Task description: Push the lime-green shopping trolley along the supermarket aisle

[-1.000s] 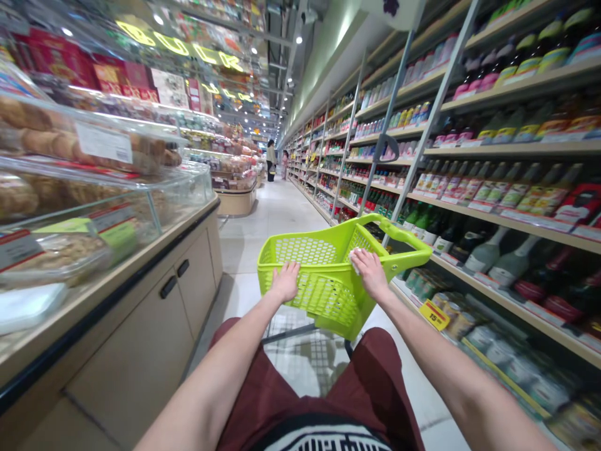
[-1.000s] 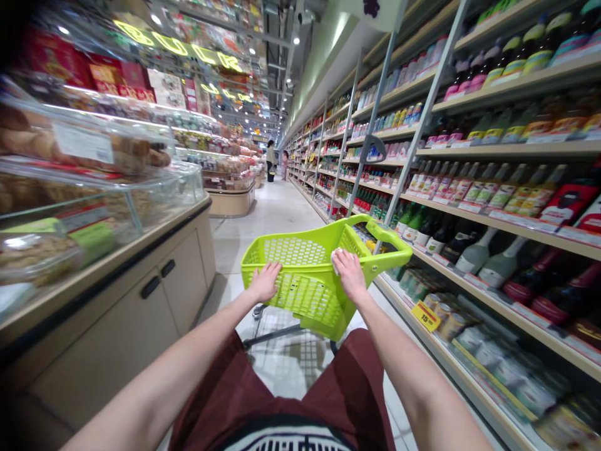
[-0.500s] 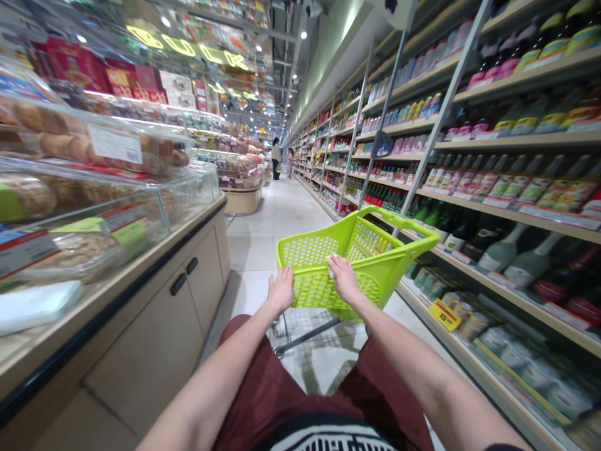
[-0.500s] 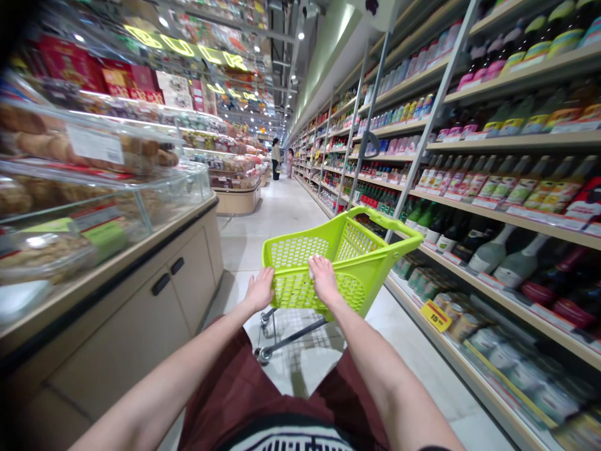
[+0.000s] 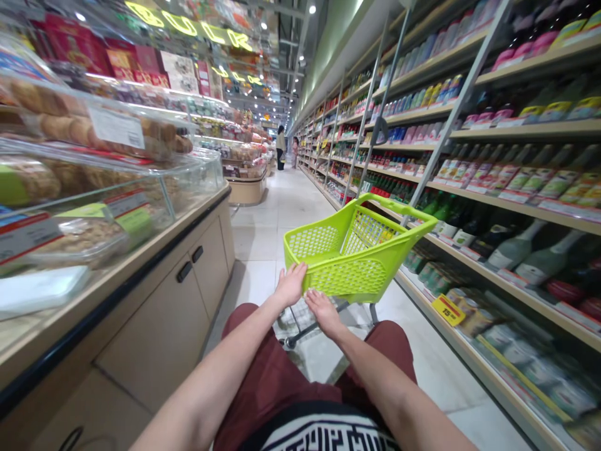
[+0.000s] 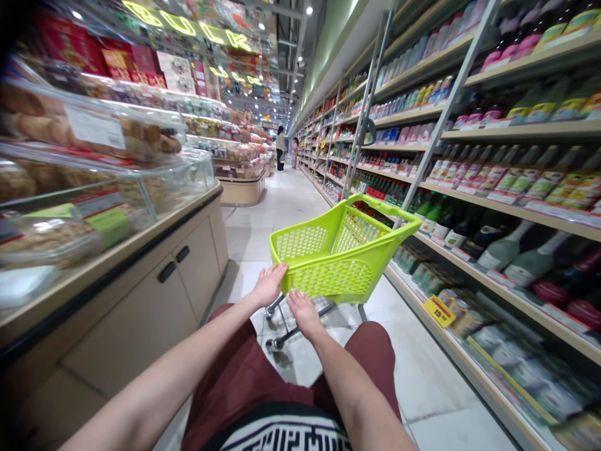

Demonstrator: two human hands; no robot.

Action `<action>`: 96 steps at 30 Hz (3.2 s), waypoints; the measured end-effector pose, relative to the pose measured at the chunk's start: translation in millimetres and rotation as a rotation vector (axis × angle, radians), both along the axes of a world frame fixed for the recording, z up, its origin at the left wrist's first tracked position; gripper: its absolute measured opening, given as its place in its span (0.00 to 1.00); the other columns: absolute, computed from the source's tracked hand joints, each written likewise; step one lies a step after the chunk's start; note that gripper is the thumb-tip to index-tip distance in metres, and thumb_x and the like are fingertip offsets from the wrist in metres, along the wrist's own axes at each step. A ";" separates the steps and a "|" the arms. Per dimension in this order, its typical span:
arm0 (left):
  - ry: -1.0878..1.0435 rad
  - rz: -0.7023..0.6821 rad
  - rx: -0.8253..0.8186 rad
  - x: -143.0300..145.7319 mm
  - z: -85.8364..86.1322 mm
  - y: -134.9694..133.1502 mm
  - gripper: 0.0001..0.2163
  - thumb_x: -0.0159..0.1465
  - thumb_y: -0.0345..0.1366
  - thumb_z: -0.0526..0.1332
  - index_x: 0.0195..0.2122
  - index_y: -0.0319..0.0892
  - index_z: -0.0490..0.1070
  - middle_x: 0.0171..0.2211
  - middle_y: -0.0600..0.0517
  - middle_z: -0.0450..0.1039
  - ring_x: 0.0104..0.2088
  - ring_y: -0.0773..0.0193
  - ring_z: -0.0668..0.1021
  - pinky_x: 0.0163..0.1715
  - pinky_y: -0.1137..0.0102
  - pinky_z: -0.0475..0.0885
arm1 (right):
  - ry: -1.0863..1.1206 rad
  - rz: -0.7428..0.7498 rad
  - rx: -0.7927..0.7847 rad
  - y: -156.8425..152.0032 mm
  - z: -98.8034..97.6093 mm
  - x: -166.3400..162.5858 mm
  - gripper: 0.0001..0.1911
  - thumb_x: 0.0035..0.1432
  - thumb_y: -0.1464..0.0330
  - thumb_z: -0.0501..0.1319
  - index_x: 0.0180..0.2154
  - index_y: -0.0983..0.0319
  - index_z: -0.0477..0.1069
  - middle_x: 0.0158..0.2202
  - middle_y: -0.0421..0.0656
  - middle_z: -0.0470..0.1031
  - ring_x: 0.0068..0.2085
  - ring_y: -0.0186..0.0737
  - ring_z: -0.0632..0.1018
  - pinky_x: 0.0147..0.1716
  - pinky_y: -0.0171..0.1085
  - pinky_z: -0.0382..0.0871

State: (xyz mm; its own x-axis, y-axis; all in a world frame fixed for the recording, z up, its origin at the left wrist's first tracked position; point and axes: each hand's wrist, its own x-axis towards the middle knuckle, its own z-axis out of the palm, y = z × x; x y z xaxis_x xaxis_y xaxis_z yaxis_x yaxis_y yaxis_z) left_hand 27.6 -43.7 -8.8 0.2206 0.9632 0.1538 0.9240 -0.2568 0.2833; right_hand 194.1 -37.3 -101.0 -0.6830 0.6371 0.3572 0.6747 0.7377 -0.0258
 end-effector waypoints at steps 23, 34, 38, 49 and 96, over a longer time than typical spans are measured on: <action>-0.044 0.110 -0.236 -12.6 -50.4 -11.1 0.32 0.51 0.22 0.48 0.59 0.44 0.45 0.60 0.48 0.47 0.59 0.60 0.53 0.54 0.56 0.54 | -0.101 0.182 0.258 -3.0 52.5 -13.4 0.21 0.59 0.74 0.48 0.54 0.64 0.57 0.57 0.47 0.57 0.59 0.42 0.53 0.56 0.48 0.51; -0.083 0.169 -0.031 -27.2 -16.1 8.1 0.31 0.52 0.22 0.47 0.59 0.37 0.44 0.61 0.46 0.42 0.60 0.61 0.50 0.56 0.59 0.52 | -0.240 0.175 0.168 13.9 33.9 -28.1 0.16 0.58 0.74 0.48 0.46 0.66 0.67 0.51 0.49 0.66 0.56 0.43 0.62 0.54 0.47 0.55; -0.030 0.029 0.002 -19.0 7.5 20.2 0.30 0.53 0.24 0.48 0.59 0.40 0.44 0.62 0.48 0.41 0.60 0.57 0.48 0.55 0.54 0.49 | 0.012 0.078 0.178 10.0 48.8 -4.8 0.24 0.55 0.78 0.48 0.53 0.62 0.59 0.56 0.47 0.60 0.58 0.40 0.56 0.55 0.47 0.51; 0.091 -0.012 -0.001 5.1 7.8 2.5 0.28 0.53 0.27 0.50 0.56 0.42 0.48 0.59 0.46 0.49 0.60 0.55 0.48 0.54 0.51 0.49 | 0.742 -0.554 0.073 60.3 58.8 31.5 0.29 0.44 0.79 0.45 0.51 0.69 0.61 0.51 0.51 0.65 0.53 0.45 0.65 0.52 0.45 0.59; 0.031 -0.059 -0.013 18.8 3.2 16.5 0.29 0.53 0.25 0.46 0.58 0.40 0.44 0.61 0.48 0.43 0.60 0.61 0.49 0.55 0.50 0.47 | -0.042 0.086 0.371 10.3 62.0 37.5 0.21 0.59 0.76 0.45 0.55 0.63 0.55 0.58 0.46 0.56 0.60 0.42 0.49 0.57 0.51 0.49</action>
State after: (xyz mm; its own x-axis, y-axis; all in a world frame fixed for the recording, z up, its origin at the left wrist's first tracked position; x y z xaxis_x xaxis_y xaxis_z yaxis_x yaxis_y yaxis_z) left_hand 46.4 -27.2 -5.6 0.2813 0.9503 0.1335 0.9160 -0.3073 0.2580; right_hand 231.6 -27.1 -39.0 -0.7470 0.4096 0.5237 0.6050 0.7454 0.2799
